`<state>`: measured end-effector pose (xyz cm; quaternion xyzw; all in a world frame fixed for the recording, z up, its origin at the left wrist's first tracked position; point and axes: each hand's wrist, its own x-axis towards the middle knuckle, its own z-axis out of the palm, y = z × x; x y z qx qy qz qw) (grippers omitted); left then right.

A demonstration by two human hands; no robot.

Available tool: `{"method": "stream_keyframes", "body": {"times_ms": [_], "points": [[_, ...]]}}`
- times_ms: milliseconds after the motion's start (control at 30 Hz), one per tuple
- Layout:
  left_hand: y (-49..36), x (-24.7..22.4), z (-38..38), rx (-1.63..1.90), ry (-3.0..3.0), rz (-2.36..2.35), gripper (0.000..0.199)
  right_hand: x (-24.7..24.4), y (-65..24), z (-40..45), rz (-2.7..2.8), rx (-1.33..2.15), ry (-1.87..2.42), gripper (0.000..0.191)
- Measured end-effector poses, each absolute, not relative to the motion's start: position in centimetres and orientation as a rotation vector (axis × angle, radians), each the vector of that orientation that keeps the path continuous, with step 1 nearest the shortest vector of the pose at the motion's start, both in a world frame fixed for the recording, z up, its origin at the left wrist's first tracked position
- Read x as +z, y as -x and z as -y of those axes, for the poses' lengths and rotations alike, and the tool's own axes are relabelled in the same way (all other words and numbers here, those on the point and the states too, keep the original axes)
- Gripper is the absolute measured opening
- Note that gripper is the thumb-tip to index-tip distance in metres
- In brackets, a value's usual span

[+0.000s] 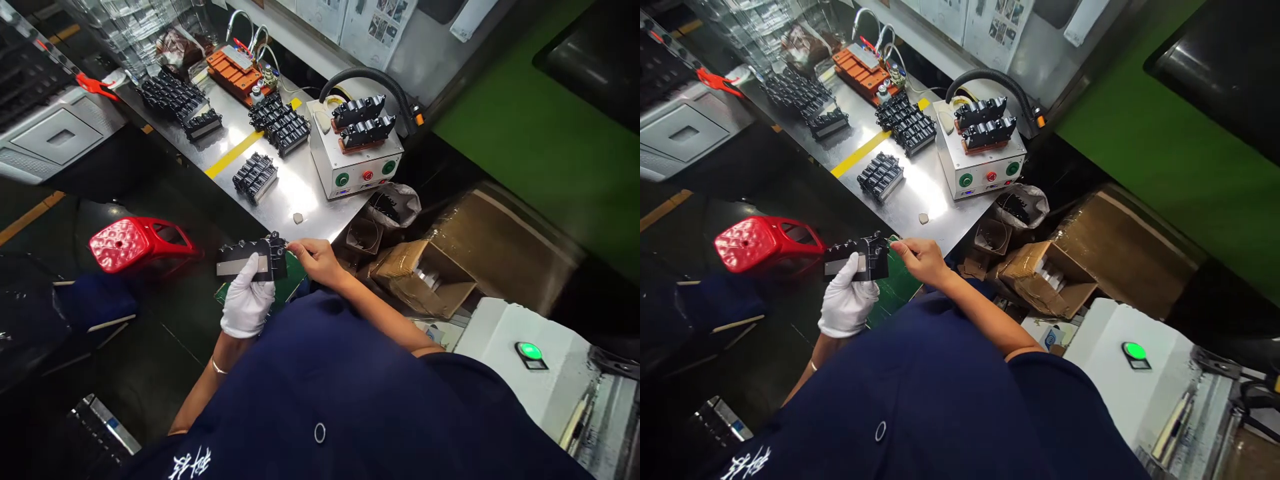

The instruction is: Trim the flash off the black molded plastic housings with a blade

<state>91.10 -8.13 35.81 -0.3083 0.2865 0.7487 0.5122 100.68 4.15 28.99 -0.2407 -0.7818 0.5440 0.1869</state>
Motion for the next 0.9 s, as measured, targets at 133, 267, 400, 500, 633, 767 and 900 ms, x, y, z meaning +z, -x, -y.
{"method": "stream_keyframes", "body": {"times_ms": [133, 267, 400, 500, 633, 767, 900], "points": [[-90.9, 34.8, 9.3, 1.876, 0.751, -0.725, 0.047, 26.2, -99.8, -4.1, 2.181, 1.566, 0.998, 0.061], [-90.3, 35.6, 10.8, 2.011, 0.615, -0.758, 0.044, 24.2, -100.5, -5.4, 2.134, 1.551, 1.210, 0.066], [-90.0, 35.9, 10.7, 2.046, 0.687, -0.863, 0.036, 26.6, -101.1, -5.4, 2.157, 1.614, 1.039, 0.069], [-90.5, 35.6, 10.2, 1.982, 0.699, -0.943, 0.033, 30.6, -101.3, -4.4, 2.230, 1.610, 0.660, 0.062], [-91.5, 35.6, 10.5, 2.041, 0.386, -1.188, 0.030, 34.8, -102.0, -3.7, 2.337, 1.563, 0.356, 0.057], [-91.7, 36.0, 10.8, 2.081, 0.010, -1.460, 0.062, 36.0, -102.4, -3.7, 2.371, 1.567, 0.300, 0.053], [-91.5, 35.8, 10.9, 2.044, -0.067, -1.595, 0.070, 36.1, -102.3, -3.7, 2.347, 1.658, 0.287, 0.051]]}}
